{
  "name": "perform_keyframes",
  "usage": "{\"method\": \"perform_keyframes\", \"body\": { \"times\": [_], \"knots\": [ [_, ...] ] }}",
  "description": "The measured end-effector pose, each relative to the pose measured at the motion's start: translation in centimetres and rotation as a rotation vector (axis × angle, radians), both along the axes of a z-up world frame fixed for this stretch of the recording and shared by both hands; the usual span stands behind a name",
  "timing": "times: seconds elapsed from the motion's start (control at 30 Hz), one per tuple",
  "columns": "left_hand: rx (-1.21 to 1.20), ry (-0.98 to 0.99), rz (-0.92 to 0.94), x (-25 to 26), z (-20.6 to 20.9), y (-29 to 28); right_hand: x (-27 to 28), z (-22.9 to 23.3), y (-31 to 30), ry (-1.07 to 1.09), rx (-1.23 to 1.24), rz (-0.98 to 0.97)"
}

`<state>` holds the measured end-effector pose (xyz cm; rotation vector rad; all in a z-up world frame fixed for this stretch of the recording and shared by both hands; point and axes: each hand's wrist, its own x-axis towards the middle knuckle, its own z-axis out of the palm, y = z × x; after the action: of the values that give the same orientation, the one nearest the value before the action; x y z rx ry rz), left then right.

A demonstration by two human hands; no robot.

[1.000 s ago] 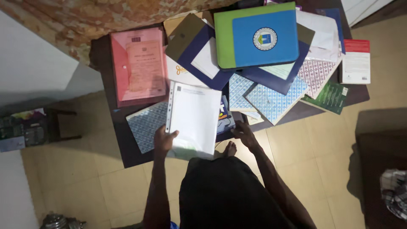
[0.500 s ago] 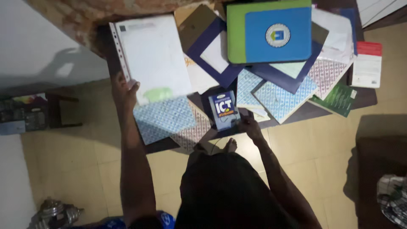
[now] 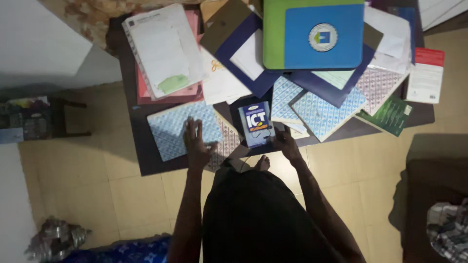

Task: The person organizes books and files on a table by picking them up, flipping them over, and placing them into separate stacks. The person handles hardcover books, softcover books, and document folders, moving them from one side of the table to another.

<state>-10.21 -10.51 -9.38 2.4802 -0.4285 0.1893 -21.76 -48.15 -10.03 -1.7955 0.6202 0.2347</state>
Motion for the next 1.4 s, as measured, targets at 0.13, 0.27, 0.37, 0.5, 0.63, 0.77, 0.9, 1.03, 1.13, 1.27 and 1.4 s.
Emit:
{"method": "perform_keyframes", "body": {
  "times": [0.13, 0.27, 0.37, 0.5, 0.63, 0.77, 0.9, 1.03, 1.13, 1.27, 1.4],
  "knots": [
    [0.058, -0.063, 0.376, 0.9, -1.4, 4.2, 0.5, -0.8, -0.6, -0.087, -0.020, 0.103],
    [0.134, 0.203, 0.573, 2.6, -2.0, 7.9, 1.1, -1.3, -1.3, -0.008, 0.216, 0.023],
    [0.140, 0.345, 0.648, 3.8, -1.3, 8.9, 2.0, -0.6, -1.3, 0.043, 0.165, 0.150],
    [-0.483, 0.702, 0.624, 3.0, 2.4, 9.4, 1.2, 3.7, -1.1, 0.105, -0.092, 0.208],
    [-1.233, 0.756, 0.261, 0.9, 9.3, 7.2, 1.4, 10.2, 1.1, -0.107, -0.112, 0.284],
    [-1.224, 0.769, 0.196, 0.4, 16.8, 0.5, 3.4, 15.1, 5.6, -0.439, -0.167, 0.541],
    [-1.349, 0.975, 0.144, 0.9, 22.4, -4.5, 7.9, 14.8, 10.6, -0.801, 0.053, 0.587],
    [-1.326, 0.894, -0.017, 0.6, 20.4, -4.7, 9.6, 12.8, 11.9, -0.948, 0.775, 0.213],
    [-0.705, 0.601, 0.076, -1.4, 13.1, -1.7, 9.1, 12.1, 9.5, -0.134, 0.007, -0.126],
    [0.257, 0.330, 0.120, -5.4, 2.2, 3.9, 9.0, 11.5, 6.7, -0.285, 0.053, -0.219],
    [-0.597, 1.062, 0.276, -7.7, -2.4, 5.4, 8.4, 11.5, 5.5, -0.355, 0.269, -0.285]
  ]
}}
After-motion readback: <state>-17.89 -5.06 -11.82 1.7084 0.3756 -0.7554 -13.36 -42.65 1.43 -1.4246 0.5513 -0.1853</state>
